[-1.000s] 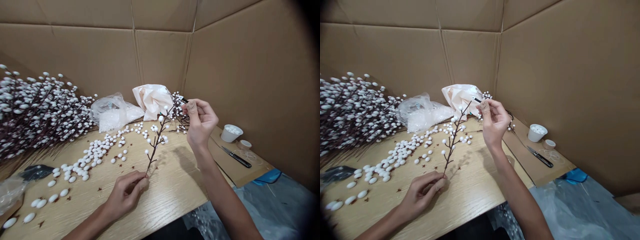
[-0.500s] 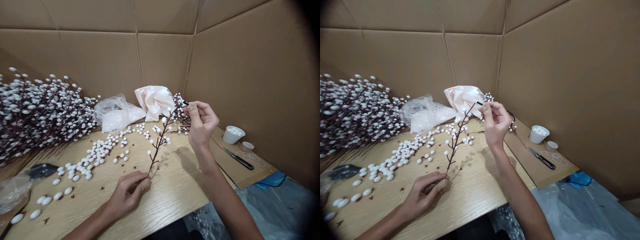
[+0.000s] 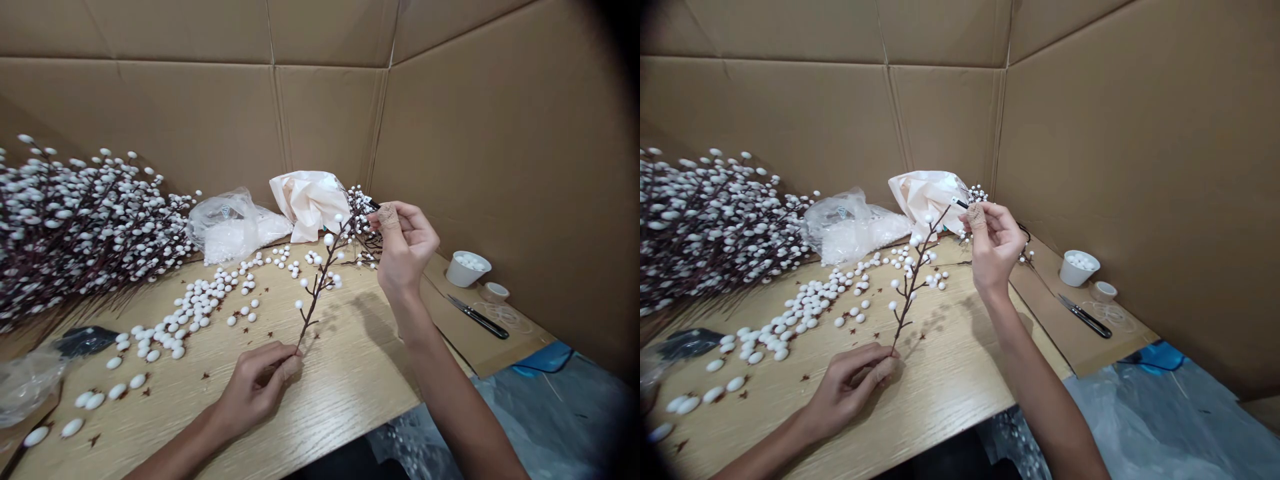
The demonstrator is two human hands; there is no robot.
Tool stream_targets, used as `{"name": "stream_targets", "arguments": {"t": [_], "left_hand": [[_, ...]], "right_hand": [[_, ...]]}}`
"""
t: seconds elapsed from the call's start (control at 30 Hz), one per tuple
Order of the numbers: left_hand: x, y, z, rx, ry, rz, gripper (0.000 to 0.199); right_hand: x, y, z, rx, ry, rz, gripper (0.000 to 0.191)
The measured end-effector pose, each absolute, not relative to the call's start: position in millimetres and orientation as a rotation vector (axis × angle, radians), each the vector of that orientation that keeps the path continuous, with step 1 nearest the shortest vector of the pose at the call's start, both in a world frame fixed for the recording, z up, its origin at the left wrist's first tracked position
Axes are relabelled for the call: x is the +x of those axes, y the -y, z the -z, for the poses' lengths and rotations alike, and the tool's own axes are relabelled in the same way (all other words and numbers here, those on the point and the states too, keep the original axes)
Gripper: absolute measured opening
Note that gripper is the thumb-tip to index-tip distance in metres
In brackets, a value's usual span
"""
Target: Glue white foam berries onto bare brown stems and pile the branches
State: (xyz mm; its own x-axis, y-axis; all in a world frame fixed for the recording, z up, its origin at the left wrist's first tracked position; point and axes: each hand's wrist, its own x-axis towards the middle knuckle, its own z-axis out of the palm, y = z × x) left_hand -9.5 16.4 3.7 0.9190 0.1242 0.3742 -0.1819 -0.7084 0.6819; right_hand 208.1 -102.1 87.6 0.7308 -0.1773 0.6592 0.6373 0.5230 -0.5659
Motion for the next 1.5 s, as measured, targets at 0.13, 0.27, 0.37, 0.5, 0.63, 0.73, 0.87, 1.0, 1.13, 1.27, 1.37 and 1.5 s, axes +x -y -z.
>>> {"name": "stream_targets", "arguments": {"t": [0.13, 0.27, 0.37, 0.5, 0.63, 0.73, 0.87, 1.0, 1.13, 1.27, 1.37, 1.5], "left_hand": [[-10.4, -15.5, -4.2, 2.304, 0.033, -0.502, 0.016], [-11.3, -16.0, -3.2, 2.298, 0.019, -0.500, 0.015], [-10.7, -16.9, -2.4, 2.297, 0.026, -0.506, 0.015], [-9.4, -17.0, -3.1, 2.303, 0.027, -0.506, 0.016], [-9.5, -15.7, -5.1, 2.296, 0.023, -0.501, 0.017], [-10.2, -15.1, -5.5, 2.301, 0.027, -0.505, 0.017], [-10.6, -15.9, -3.6, 2.308, 0.036, -0.515, 0.017], [-10.1, -16.5, -4.4, 2.312, 0.041, -0.521, 0.016], [-9.6, -15.6, -7.6, 2.313, 0.045, -0.520, 0.015], [-10.6, -15.5, -6.8, 2.312, 0.044, -0.511, 0.017], [-11.6, -16.5, -4.8, 2.324, 0.041, -0.511, 0.017], [-11.5, -17.4, -4.3, 2.343, 0.023, -0.499, 0.017]], "right_hand": [[208.3, 102.5, -88.0, -0.894, 0.577, 0.517, 0.007], [208.2, 102.8, -87.3, -0.911, 0.589, 0.522, 0.005], [208.3, 102.7, -87.0, -0.897, 0.594, 0.500, 0.005], [208.1, 102.9, -87.2, -0.923, 0.591, 0.504, 0.006], [207.5, 103.5, -87.5, -0.962, 0.584, 0.524, 0.007], [207.4, 103.8, -87.5, -0.957, 0.586, 0.540, 0.007], [207.8, 103.8, -87.3, -0.989, 0.594, 0.574, 0.007], [207.9, 103.8, -87.1, -0.998, 0.615, 0.588, 0.008], [207.4, 104.1, -87.2, -0.995, 0.632, 0.594, 0.007], [208.4, 104.1, -87.4, -0.958, 0.628, 0.571, 0.006], [211.0, 103.7, -87.2, -0.946, 0.594, 0.556, 0.008], [214.1, 103.2, -86.8, -0.909, 0.581, 0.534, 0.010]]}}
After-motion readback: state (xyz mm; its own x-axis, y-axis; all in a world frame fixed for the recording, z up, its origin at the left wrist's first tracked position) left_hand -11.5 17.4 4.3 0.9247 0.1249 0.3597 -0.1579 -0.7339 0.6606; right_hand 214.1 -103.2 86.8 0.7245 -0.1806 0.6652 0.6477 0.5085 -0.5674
